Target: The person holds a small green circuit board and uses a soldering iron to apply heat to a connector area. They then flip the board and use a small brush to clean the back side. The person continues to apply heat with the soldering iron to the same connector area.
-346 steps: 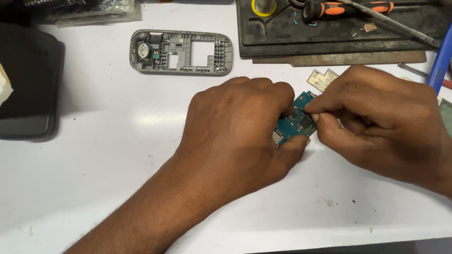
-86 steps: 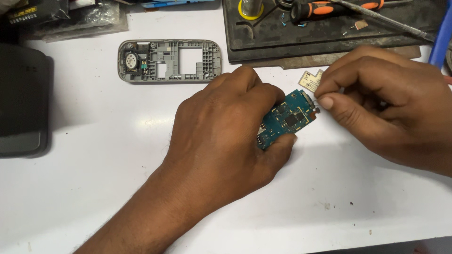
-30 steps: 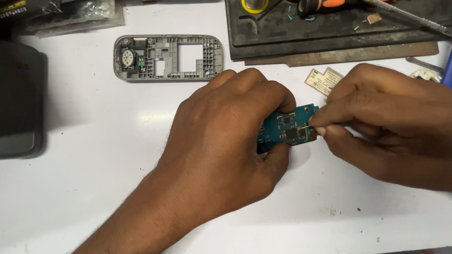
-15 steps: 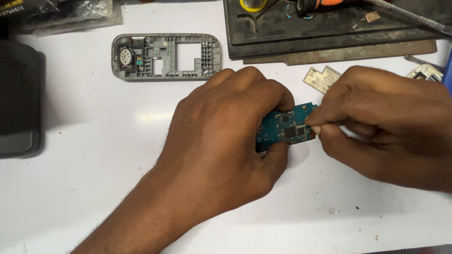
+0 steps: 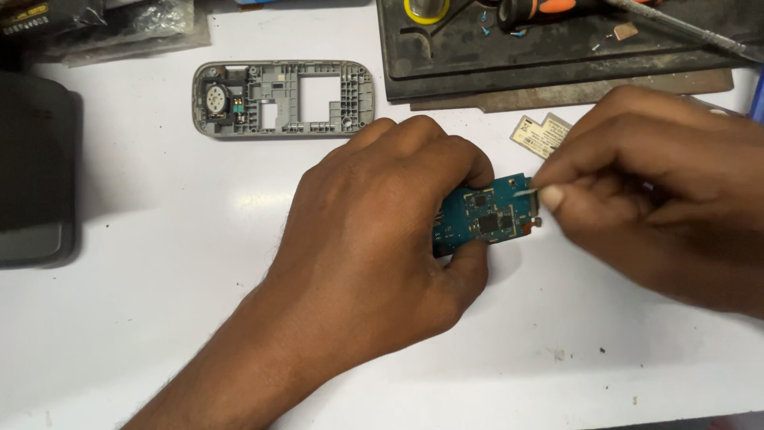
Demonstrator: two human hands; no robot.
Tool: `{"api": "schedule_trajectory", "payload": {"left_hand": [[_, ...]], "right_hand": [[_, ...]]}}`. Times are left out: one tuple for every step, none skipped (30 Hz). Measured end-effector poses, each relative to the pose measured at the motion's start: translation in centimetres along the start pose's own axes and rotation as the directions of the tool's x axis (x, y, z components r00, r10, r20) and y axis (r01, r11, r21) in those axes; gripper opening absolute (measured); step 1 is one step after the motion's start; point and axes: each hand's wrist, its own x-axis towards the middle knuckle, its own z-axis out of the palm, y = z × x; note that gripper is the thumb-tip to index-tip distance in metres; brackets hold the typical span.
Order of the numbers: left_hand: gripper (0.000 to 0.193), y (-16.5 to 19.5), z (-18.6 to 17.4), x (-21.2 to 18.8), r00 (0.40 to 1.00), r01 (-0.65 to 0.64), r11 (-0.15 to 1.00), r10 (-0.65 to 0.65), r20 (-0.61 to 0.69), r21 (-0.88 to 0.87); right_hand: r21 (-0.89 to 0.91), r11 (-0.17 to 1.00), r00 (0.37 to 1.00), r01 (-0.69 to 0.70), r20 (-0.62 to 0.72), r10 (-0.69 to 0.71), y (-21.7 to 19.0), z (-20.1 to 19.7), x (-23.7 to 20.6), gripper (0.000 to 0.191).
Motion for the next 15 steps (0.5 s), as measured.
{"api": "schedule_trajectory", "payload": {"left_hand": [[0.026, 0.0, 0.0, 0.0, 1.000, 0.007, 1.000, -0.007, 0.006, -0.003], [0.026, 0.0, 0.0, 0.1, 1.000, 0.013, 1.000, -0.013, 0.012, -0.007], [0.028, 0.0, 0.0, 0.0, 1.000, -0.001, 1.000, 0.001, 0.002, -0.009], [0.029, 0.0, -0.1, 0.0, 1.000, -0.015, 1.000, 0.015, -0.007, -0.010], [0.031, 0.0, -0.1, 0.0, 0.999, -0.029, 0.999, 0.029, -0.017, -0.011], [0.030, 0.0, -0.1, 0.0, 1.000, -0.027, 1.000, 0.027, -0.014, -0.004], [0.030, -0.1, -0.2, 0.0, 1.000, -0.024, 1.000, 0.024, -0.012, 0.002], [0.030, -0.1, -0.2, 0.0, 1.000, -0.022, 1.000, 0.022, -0.010, 0.009], [0.030, -0.1, -0.1, 0.0, 1.000, -0.016, 1.000, 0.016, -0.005, 0.008], [0.029, -0.1, -0.1, 0.0, 1.000, -0.009, 1.000, 0.009, 0.000, 0.007], [0.029, -0.1, -0.1, 0.0, 1.000, -0.003, 1.000, 0.003, 0.006, 0.006], [0.029, -0.1, -0.1, 0.0, 1.000, -0.003, 1.000, 0.003, 0.005, 0.005], [0.029, -0.1, -0.2, 0.0, 1.000, -0.004, 1.000, 0.004, 0.004, 0.005], [0.029, -0.1, -0.2, 0.0, 1.000, -0.005, 1.000, 0.004, 0.004, 0.004], [0.029, -0.1, -0.2, 0.1, 1.000, -0.001, 1.000, 0.001, 0.005, 0.000]], "right_hand": [[0.004, 0.999, 0.999, 0.045, -0.007, -0.045, 0.3, -0.2, 0.1, 0.006], [0.007, 0.996, 0.996, 0.090, -0.014, -0.090, 0.6, -0.2, 0.2, 0.004], [-0.004, 1.000, 1.000, 0.029, -0.010, -0.029, 0.8, -0.2, 0.0, 0.003], [-0.016, 0.999, 0.999, -0.032, -0.005, 0.032, 1.1, -0.1, -0.2, 0.003], [-0.028, 0.995, 0.996, -0.092, -0.002, 0.092, 1.4, -0.1, -0.3, 0.004], [0.009, 0.997, 0.997, -0.072, -0.003, 0.072, 1.8, -0.1, -0.5, 0.006], [0.046, 0.998, 0.999, -0.052, -0.004, 0.052, 2.2, -0.2, -0.6, 0.009], [0.083, 0.996, 0.999, -0.032, -0.006, 0.032, 2.6, -0.3, -0.6, 0.013], [0.069, 0.996, 0.998, -0.060, 0.017, 0.059, 3.0, -0.5, -0.7, 0.016], [0.054, 0.995, 0.995, -0.089, 0.039, 0.087, 3.3, -0.6, -0.7, 0.020], [0.058, 0.993, 0.994, -0.103, 0.047, 0.101, 3.4, -0.6, -0.7, 0.021], [0.062, 0.991, 0.992, -0.117, 0.054, 0.114, 3.5, -0.7, -0.7, 0.021], [0.084, 0.989, 0.992, -0.118, 0.048, 0.114, 3.5, -0.6, -0.7, 0.018], [0.104, 0.989, 0.994, -0.105, 0.044, 0.100, 3.3, -0.6, -0.7, 0.014], [0.123, 0.988, 0.995, -0.091, 0.041, 0.087, 3.1, -0.5, -0.7, 0.010]]}}
